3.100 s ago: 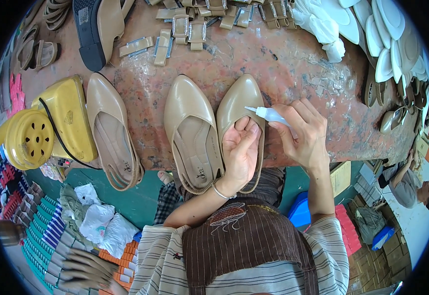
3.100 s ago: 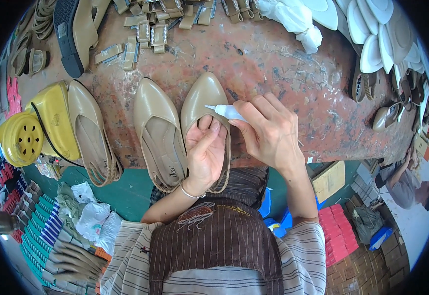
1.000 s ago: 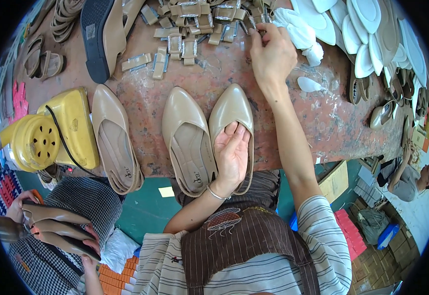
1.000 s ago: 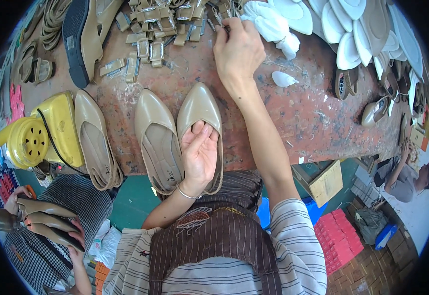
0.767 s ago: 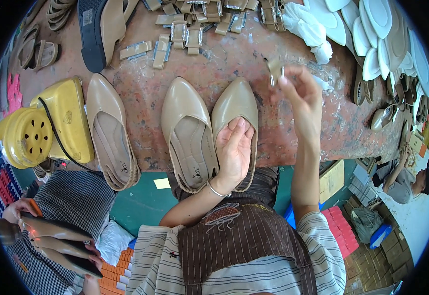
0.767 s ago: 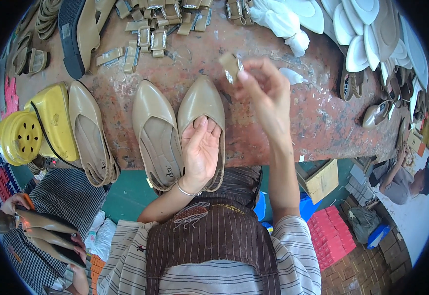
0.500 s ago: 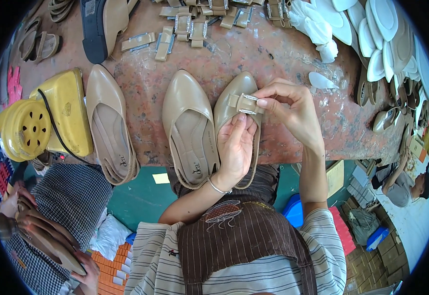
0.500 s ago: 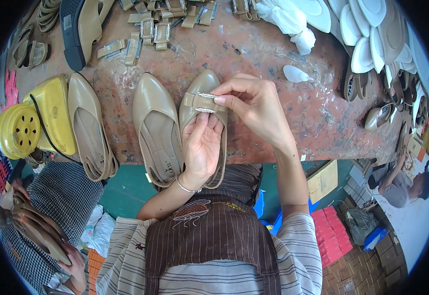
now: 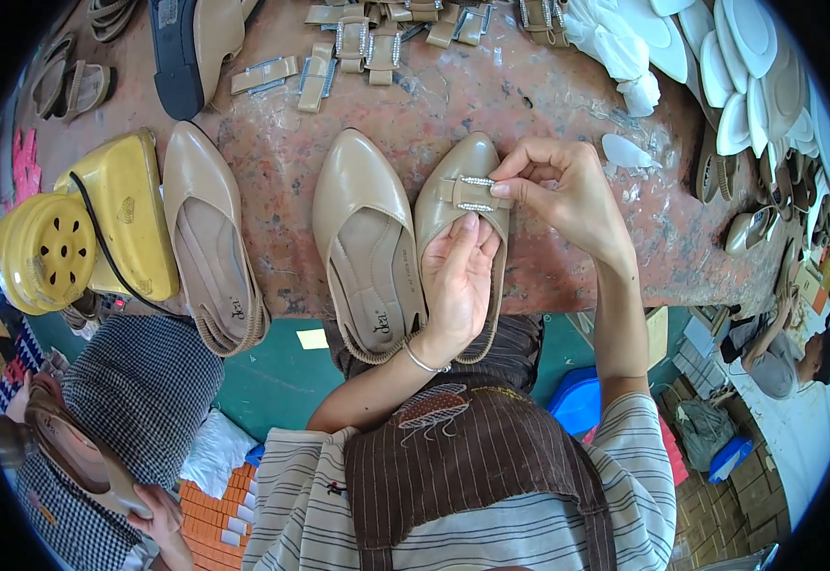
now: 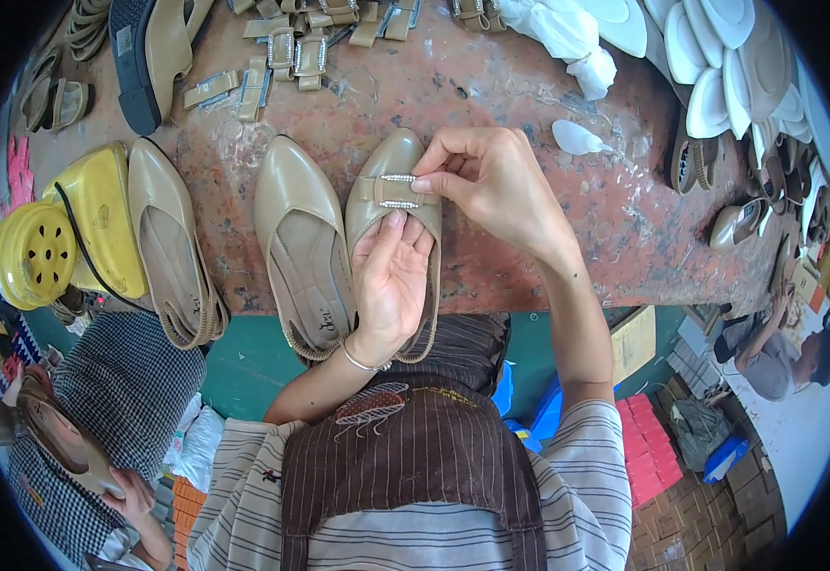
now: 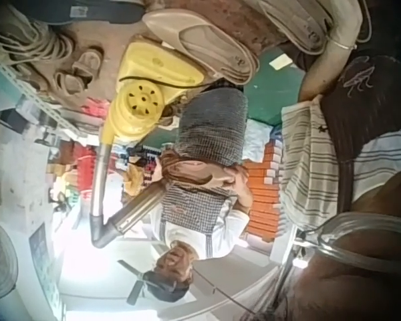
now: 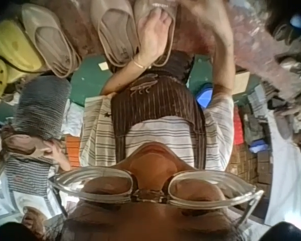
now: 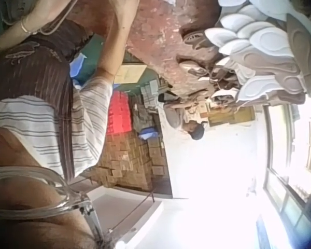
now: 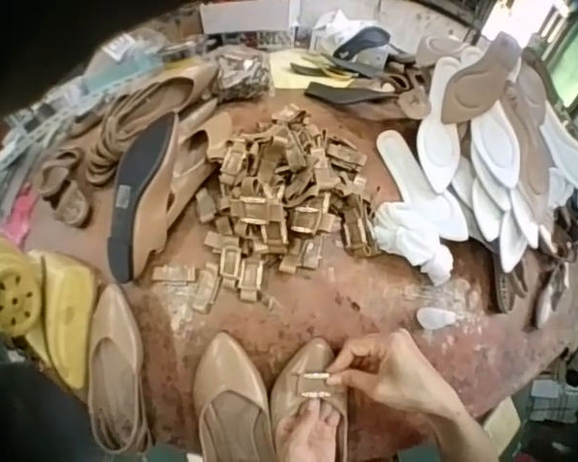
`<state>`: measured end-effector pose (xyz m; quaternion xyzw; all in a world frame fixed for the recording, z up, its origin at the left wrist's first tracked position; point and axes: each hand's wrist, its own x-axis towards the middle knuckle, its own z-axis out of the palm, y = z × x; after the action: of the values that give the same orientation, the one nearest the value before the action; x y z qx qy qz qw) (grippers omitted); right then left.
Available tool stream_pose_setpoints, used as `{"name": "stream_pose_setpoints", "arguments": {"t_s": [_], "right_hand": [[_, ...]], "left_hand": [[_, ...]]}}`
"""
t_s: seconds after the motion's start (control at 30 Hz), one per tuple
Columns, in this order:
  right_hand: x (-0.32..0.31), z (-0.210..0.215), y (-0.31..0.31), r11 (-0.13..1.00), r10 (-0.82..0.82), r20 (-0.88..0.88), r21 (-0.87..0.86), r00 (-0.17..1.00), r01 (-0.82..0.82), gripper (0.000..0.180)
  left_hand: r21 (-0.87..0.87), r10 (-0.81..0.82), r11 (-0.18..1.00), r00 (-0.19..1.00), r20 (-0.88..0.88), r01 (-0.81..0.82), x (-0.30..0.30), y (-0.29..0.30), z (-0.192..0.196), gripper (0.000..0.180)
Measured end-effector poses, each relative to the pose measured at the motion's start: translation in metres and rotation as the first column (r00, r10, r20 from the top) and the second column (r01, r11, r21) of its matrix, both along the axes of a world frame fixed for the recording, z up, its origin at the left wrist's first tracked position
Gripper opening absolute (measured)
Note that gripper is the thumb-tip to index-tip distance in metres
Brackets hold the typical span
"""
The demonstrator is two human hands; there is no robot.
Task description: Applying glue and attaching decorative ornaments to shoes in a factory environment.
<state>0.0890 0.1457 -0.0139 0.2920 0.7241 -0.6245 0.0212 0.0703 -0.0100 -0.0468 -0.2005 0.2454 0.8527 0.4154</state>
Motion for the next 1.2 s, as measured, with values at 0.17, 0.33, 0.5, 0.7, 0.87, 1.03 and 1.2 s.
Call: {"name": "stream_pose_setpoints", "arguments": {"t_s": [0.17, 0.33, 0.5, 0.7, 0.87, 1.03, 1.2], "right_hand": [[-0.002, 0.001, 0.0, 0.996, 0.024, 0.025, 0.087, 0.999, -0.026, 0.004], [-0.002, 0.0, 0.002, 0.994, 0.036, 0.058, 0.101, 0.998, -0.042, 0.006], [-0.004, 0.0, 0.005, 0.999, 0.041, 0.029, 0.021, 0.999, -0.041, 0.006], [-0.002, -0.006, 0.005, 0.999, 0.033, 0.0, -0.023, 0.999, -0.033, 0.006], [0.01, 0.006, -0.004, 0.999, -0.031, -0.06, 0.013, 0.998, 0.032, 0.004], [0.044, -0.01, -0.016, 0.821, -0.57, -0.229, -0.202, 0.789, 0.535, 0.018], [0.038, -0.01, -0.071, 0.829, -0.522, 0.031, -0.218, 0.852, 0.516, 0.02]], "left_hand": [[-0.013, -0.028, 1.0, 0.999, -0.016, 0.028, -0.001, -0.001, 0.001, 0.018], [-0.071, -0.061, 0.995, 0.996, 0.058, 0.065, -0.009, 0.008, 0.01, 0.031], [-0.077, -0.085, 0.993, 0.99, 0.116, 0.095, -0.011, 0.007, 0.007, 0.038], [-0.19, -0.103, 0.974, 0.99, 0.099, 0.12, -0.012, 0.012, 0.015, 0.033], [-0.264, -0.097, 0.956, 0.986, 0.135, 0.13, -0.013, 0.012, 0.016, 0.021], [-0.077, -0.285, 0.95, 0.943, 0.173, 0.302, -0.014, -0.008, 0.05, 0.02], [0.249, -0.408, 0.903, 0.878, 0.249, 0.349, -0.023, -0.052, 0.105, 0.023]]}}
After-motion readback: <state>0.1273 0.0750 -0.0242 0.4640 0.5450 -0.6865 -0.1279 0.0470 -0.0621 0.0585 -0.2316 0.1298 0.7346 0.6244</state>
